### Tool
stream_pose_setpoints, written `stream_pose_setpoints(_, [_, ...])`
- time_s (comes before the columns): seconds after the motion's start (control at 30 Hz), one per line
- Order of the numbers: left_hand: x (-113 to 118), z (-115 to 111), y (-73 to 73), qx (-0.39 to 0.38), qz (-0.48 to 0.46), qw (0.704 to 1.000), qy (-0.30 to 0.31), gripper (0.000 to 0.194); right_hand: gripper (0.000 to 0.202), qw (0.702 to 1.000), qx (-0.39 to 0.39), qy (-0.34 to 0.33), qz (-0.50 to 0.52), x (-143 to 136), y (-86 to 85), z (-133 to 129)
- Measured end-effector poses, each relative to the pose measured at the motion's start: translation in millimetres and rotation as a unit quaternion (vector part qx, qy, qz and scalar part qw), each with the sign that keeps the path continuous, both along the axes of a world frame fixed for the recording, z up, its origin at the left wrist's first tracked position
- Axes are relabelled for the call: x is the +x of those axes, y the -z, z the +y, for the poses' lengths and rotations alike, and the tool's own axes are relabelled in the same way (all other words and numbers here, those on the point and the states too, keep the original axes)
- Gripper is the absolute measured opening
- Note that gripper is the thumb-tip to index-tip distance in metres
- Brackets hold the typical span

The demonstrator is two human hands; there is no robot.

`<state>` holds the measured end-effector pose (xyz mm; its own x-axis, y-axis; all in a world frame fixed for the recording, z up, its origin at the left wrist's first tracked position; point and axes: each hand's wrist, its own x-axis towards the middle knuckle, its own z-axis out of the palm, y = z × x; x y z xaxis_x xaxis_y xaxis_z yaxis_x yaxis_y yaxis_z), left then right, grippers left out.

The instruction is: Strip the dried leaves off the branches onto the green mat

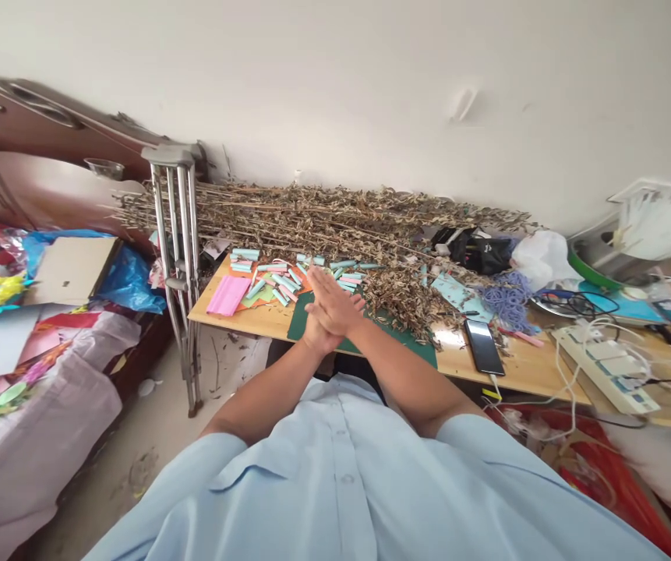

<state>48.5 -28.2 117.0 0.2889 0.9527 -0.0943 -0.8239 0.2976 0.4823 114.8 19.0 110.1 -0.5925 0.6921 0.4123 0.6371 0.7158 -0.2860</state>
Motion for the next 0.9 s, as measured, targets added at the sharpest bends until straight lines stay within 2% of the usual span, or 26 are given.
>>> stream_pose_setpoints(0.07, [-5.0,0.3,1.6,0.006,-0.039,0.999,0.027,0.061,0.076,1.000,-0.008,0.016,0.023,14.4,2.7,6.9])
stream_pose_setpoints(0.13, [-8.5,0.5,5.7,-0.018,-0.050,0.998,0.045,0.062,0.073,0.999,-0.017,0.040,0.029,25.8,9.1,9.0])
stream_pose_setpoints(0.3, [-11.9,-1.6,23.4,-0.065,-0.036,0.995,0.068,0.062,0.065,0.984,-0.025,0.160,0.069,39.1,25.6,10.7])
stream_pose_setpoints(0.43, [-12.5,-4.8,33.1,-0.048,-0.013,0.996,0.074,0.032,0.059,0.964,-0.044,0.241,0.106,44.2,31.3,14.2])
stream_pose_setpoints(0.5, [-11.4,-6.7,33.7,-0.036,0.004,0.997,0.064,0.030,0.057,0.954,-0.049,0.261,0.136,45.6,31.7,14.6])
stream_pose_setpoints(0.63, [-7.4,-8.9,31.4,0.000,0.026,0.997,0.067,0.040,0.052,0.939,-0.058,0.280,0.190,45.7,30.3,12.8])
stream_pose_setpoints(0.77, [-4.8,-7.2,34.8,-0.002,0.048,0.998,0.046,0.033,0.049,0.920,-0.074,0.296,0.246,46.3,27.9,10.7])
stream_pose_setpoints(0.83, [-6.0,-5.4,38.7,-0.014,0.055,0.998,0.037,0.028,0.048,0.913,-0.087,0.271,0.291,49.0,24.8,8.2])
stream_pose_setpoints(0.9, [-9.1,-3.4,42.5,-0.028,0.062,0.997,0.033,0.024,0.045,0.915,-0.094,0.218,0.325,53.7,20.1,3.4])
